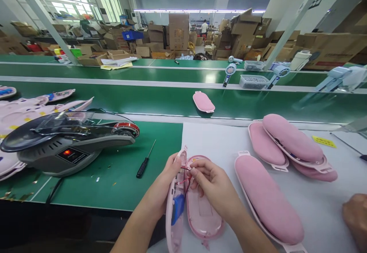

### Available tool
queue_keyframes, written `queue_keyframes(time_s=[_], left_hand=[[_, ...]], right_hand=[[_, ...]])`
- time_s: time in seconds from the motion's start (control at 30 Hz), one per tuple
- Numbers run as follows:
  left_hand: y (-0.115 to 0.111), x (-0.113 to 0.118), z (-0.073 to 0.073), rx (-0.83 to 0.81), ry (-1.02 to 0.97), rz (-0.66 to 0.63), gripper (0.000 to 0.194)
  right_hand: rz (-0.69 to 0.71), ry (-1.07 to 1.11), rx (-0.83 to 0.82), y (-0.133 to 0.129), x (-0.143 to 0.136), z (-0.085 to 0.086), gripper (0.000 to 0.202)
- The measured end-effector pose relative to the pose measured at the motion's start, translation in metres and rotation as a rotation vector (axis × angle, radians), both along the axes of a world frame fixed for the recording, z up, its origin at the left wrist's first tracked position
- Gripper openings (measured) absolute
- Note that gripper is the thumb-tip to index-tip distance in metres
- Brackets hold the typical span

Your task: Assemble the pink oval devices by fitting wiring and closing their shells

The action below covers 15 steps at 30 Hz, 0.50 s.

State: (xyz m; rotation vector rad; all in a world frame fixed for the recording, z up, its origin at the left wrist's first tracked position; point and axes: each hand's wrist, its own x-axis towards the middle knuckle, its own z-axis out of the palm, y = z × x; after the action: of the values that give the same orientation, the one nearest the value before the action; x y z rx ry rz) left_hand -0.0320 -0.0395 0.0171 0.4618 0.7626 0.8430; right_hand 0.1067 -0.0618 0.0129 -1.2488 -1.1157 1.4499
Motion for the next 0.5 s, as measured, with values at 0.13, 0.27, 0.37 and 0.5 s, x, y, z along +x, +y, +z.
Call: queue_keyframes(time_s=[0.13, 0.27, 0.37, 0.5], left_hand=[[-0.001, 0.004, 0.006, 0.0, -0.014, 0.03, 0.055], [0.0, 0.003, 0.005, 0.004, 0.003, 0.072, 0.048], [-0.003, 0.005, 0.008, -0.013, 0.016, 0.055, 0.049], [-0.007, 0.008, 0.014, 0.004, 0.059, 0.046, 0.048]], right_hand=[[0.021, -0.098, 0.119, -0.009, -0.001, -0.005, 0.012], [0.089, -0.413, 0.48, -0.014, -0.003, -0.01, 0.011], [0.051, -0.593, 0.53, -0.012, -0.008, -0.012, 0.012], [-0.032, -0.712, 0.381, -0.008, -0.015, -0.011, 0.017]])
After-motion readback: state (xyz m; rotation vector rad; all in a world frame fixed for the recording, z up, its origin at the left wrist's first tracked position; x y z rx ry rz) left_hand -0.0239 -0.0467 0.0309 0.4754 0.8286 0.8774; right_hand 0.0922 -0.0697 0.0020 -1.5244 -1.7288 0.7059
